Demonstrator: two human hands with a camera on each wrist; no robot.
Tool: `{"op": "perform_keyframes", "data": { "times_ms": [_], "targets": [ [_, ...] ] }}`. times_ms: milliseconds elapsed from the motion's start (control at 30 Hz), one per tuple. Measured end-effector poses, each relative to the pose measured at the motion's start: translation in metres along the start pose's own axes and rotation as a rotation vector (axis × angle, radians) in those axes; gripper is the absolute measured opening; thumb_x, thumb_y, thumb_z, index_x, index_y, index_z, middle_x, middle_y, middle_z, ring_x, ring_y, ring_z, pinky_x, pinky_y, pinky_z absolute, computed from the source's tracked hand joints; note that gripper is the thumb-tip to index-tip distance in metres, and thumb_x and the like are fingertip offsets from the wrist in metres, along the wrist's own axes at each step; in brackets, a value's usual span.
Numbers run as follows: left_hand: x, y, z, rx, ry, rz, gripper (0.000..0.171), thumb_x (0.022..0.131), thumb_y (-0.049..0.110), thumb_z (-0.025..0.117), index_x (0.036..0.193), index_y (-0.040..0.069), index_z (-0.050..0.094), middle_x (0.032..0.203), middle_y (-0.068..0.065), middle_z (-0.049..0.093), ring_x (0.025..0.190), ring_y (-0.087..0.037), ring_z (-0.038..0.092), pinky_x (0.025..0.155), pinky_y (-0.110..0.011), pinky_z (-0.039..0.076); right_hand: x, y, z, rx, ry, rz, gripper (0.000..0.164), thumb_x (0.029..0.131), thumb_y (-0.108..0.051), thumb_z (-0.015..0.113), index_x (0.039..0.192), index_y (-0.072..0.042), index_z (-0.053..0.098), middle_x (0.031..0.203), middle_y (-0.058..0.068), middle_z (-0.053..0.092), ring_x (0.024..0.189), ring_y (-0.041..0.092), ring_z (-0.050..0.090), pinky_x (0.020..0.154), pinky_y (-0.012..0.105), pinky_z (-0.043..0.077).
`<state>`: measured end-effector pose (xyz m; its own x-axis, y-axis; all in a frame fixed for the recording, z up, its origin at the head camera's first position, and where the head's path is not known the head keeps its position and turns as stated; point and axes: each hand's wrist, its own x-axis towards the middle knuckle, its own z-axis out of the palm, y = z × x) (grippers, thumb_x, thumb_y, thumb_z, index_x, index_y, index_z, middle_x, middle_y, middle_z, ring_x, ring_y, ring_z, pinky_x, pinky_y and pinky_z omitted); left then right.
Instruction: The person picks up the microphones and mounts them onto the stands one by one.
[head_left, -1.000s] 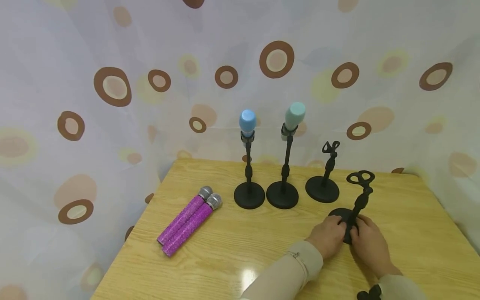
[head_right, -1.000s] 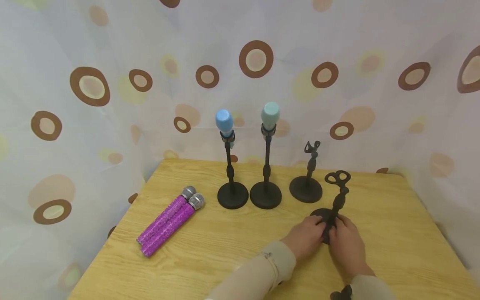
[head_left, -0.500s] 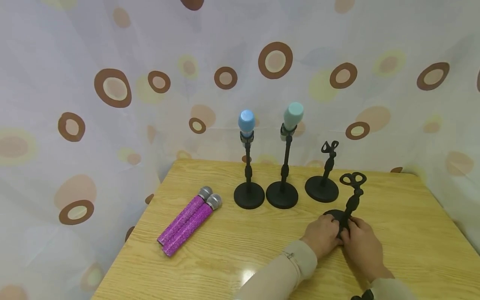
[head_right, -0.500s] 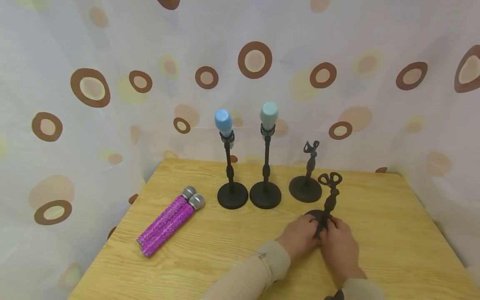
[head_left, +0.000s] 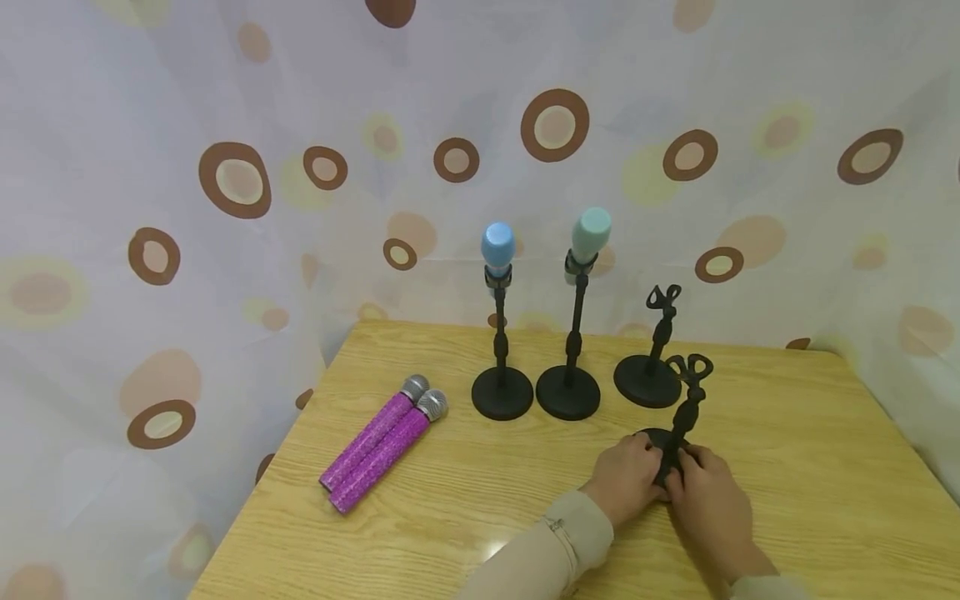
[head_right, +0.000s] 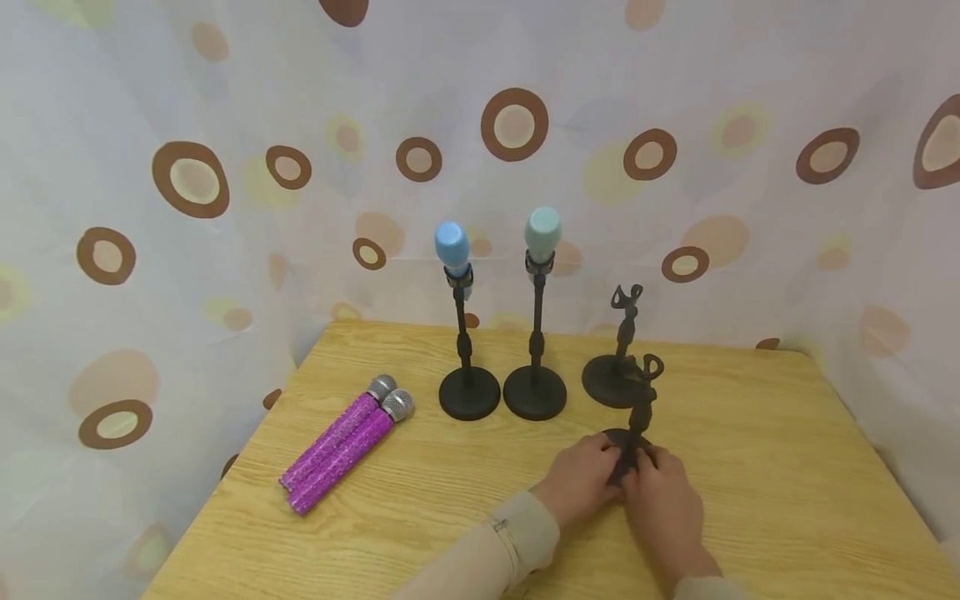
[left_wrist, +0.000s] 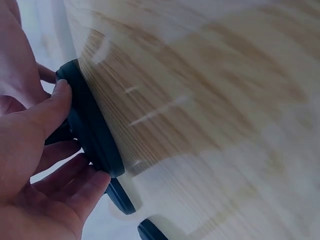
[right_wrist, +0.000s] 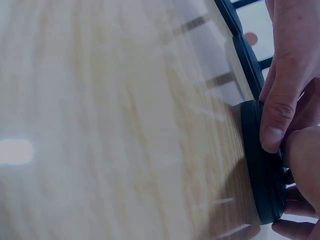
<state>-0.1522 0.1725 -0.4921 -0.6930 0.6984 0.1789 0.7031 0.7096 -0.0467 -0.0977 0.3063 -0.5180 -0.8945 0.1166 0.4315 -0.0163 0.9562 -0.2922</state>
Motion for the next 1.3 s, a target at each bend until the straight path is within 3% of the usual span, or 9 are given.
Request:
{"op": "perform_keyframes", "data": {
  "times_ms": [233, 700, 967, 1300],
  "targets": [
    [-0.013, -0.015, -0.005, -0.063, -0.001, 0.004, 0.045, 0.081, 0.055, 0.073, 0.114, 0.024, 0.070, 0.115, 0.008, 0.064, 0.102, -0.004, 0.063, 0.081, -0.015, 0.054, -0.005, -0.017, 0.004, 0.006, 0.033, -0.032, 0.028, 0.088, -0.011, 0.066, 0.108, 0.009, 0.069, 0.108, 0.027, 0.063, 0.096, 0.045, 0.062, 0.073, 0.061, 0.055],
    [-0.036, -0.041, -0.010, -0.179, -0.092, -0.006, 0.050, 0.080, 0.045, 0.079, 0.124, 0.025, 0.067, 0.127, 0.008, 0.060, 0.114, -0.004, 0.059, 0.092, -0.015, 0.050, -0.011, -0.043, 0.007, 0.011, 0.029, -0.071, 0.026, 0.086, -0.011, 0.067, 0.103, 0.009, 0.071, 0.098, 0.022, 0.062, 0.087, 0.037, 0.061, 0.060, 0.051, 0.057],
    [-0.054, -0.056, -0.014, -0.215, -0.115, -0.030, 0.055, 0.079, 0.034, 0.084, 0.128, 0.021, 0.063, 0.126, 0.004, 0.060, 0.110, -0.005, 0.062, 0.090, -0.015, 0.051, -0.016, -0.061, 0.011, 0.021, -0.006, -0.112, 0.026, 0.084, -0.008, 0.067, 0.103, 0.009, 0.072, 0.096, 0.019, 0.059, 0.086, 0.033, 0.057, 0.063, 0.045, 0.056],
    [-0.077, -0.069, -0.022, -0.189, -0.131, -0.045, 0.054, 0.078, 0.025, 0.086, 0.125, 0.018, 0.061, 0.118, 0.004, 0.058, 0.102, -0.003, 0.063, 0.082, -0.014, 0.053, -0.023, -0.084, 0.014, 0.043, -0.032, -0.130, 0.023, 0.082, -0.006, 0.067, 0.100, 0.007, 0.073, 0.091, 0.013, 0.055, 0.082, 0.026, 0.053, 0.058, 0.036, 0.052]
  ]
}}
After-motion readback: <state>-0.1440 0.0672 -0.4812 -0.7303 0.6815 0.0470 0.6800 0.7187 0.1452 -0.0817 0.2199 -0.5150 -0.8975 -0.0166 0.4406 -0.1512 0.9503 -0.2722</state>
